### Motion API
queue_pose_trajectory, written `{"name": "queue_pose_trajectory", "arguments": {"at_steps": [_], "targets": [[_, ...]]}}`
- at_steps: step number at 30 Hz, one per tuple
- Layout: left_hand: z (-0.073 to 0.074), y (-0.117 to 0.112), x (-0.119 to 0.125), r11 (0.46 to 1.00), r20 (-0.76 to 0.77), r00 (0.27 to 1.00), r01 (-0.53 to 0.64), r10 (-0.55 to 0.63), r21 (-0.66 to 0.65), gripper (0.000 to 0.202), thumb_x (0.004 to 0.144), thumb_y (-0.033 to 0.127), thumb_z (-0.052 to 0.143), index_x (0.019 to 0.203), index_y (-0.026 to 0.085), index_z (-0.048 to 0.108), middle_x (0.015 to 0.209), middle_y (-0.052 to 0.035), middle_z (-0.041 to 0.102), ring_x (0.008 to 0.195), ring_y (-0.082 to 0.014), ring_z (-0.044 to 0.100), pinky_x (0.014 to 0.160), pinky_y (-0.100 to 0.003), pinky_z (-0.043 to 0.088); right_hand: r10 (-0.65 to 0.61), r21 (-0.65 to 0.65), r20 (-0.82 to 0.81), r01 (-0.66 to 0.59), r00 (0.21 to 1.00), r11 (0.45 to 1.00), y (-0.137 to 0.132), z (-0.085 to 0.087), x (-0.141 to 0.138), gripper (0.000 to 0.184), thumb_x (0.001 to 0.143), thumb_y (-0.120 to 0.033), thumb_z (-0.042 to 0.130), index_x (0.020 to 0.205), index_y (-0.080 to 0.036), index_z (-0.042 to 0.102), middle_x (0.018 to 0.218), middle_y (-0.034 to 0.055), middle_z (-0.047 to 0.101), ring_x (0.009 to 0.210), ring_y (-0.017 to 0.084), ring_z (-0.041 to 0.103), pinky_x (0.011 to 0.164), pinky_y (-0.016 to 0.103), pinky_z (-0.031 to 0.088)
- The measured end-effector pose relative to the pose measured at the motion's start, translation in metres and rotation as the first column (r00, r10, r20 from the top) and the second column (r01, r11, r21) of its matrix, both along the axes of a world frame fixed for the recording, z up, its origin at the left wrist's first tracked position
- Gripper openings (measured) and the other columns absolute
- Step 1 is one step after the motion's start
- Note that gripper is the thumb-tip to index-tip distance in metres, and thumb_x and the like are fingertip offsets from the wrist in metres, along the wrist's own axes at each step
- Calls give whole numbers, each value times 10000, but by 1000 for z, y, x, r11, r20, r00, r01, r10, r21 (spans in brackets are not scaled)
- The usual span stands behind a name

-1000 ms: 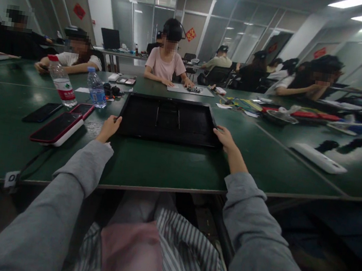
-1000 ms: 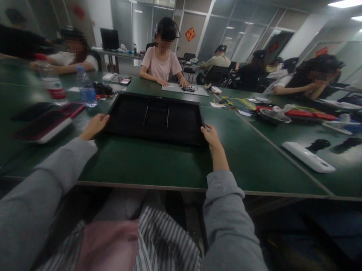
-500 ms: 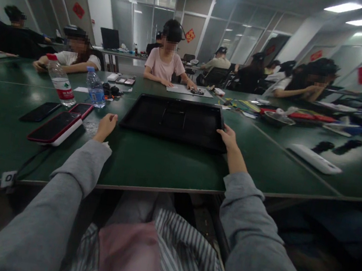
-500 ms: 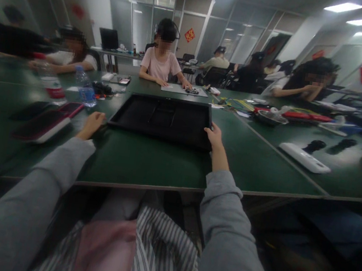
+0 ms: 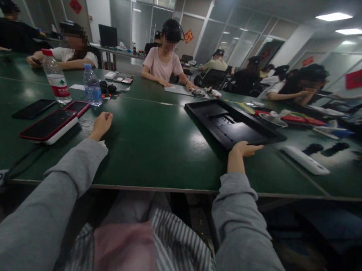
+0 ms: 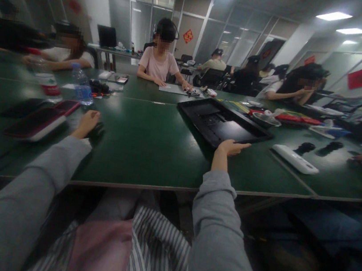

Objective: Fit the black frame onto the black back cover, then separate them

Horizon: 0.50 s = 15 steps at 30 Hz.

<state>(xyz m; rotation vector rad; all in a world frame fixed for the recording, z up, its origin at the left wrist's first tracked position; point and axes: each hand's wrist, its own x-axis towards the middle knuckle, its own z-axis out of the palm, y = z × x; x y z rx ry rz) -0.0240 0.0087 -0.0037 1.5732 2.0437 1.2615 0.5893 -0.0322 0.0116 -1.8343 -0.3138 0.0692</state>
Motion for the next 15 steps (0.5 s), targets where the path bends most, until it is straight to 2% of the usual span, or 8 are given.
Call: {"name": "queue_pose_trajectory", "arguments": {"at_steps": [4,7,9,10,12,14,15], "targets": [[-2,0,0,1000,-10,1000,6,-6,9,254,1022,314,553,1173,167,697,1286,-184,772,1264,-303,701,1149,-431,491,-67,38,-78,70,995,997,-3,0,9,844,934,-105,197,1720,0,-92,1611,437,432,1577,420,464,1255,607,305],[-2,0,1,1000,-17,1000,14,-14,-6,264,1021,307,559,1180,155,704,1310,-197,764,1268,-312,700,1151,-435,489,-120,-7,-116,120,986,993,-10,5,14,851,930,-105,151,1719,-31,-158,1633,422,398,1592,409,444,1258,602,302],[-1,0,2,1000,-9,1000,23,-23,-3,253,1016,300,567,1172,159,708,1320,-196,760,1274,-314,697,1149,-432,491,-78,-25,-118,76,990,997,-19,5,17,854,940,-134,150,1727,-67,-175,1651,415,369,1602,410,432,1262,614,295],[-1,0,2,1000,-4,1000,24,-24,0,244,1014,299,569,1162,165,710,1315,-192,763,1275,-314,696,1148,-430,493,-29,-22,-89,27,996,999,-24,4,18,854,946,-163,171,1738,-82,-140,1665,422,334,1602,424,428,1259,636,296],[-1,0,2,1000,-1,1000,23,-23,-1,231,1013,300,571,1145,173,712,1293,-182,770,1270,-312,697,1144,-426,494,62,2,9,-62,998,998,-37,-1,22,849,944,-232,249,1755,-109,29,1691,444,243,1580,477,442,1232,700,313],[0,-1,3,1000,-14,1000,23,-23,-8,240,1016,304,566,1147,170,715,1285,-185,771,1266,-312,699,1140,-424,494,29,49,87,-33,996,998,-45,-5,25,821,921,-247,294,1728,-126,198,1697,461,177,1566,511,444,1197,769,311],[-1,-1,3,1000,-25,999,24,-25,-11,252,1018,308,561,1157,166,716,1292,-189,768,1267,-313,699,1139,-423,493,-9,75,126,0,992,997,-47,-5,25,808,912,-219,276,1716,-140,239,1687,458,191,1565,500,446,1187,788,304]]}}
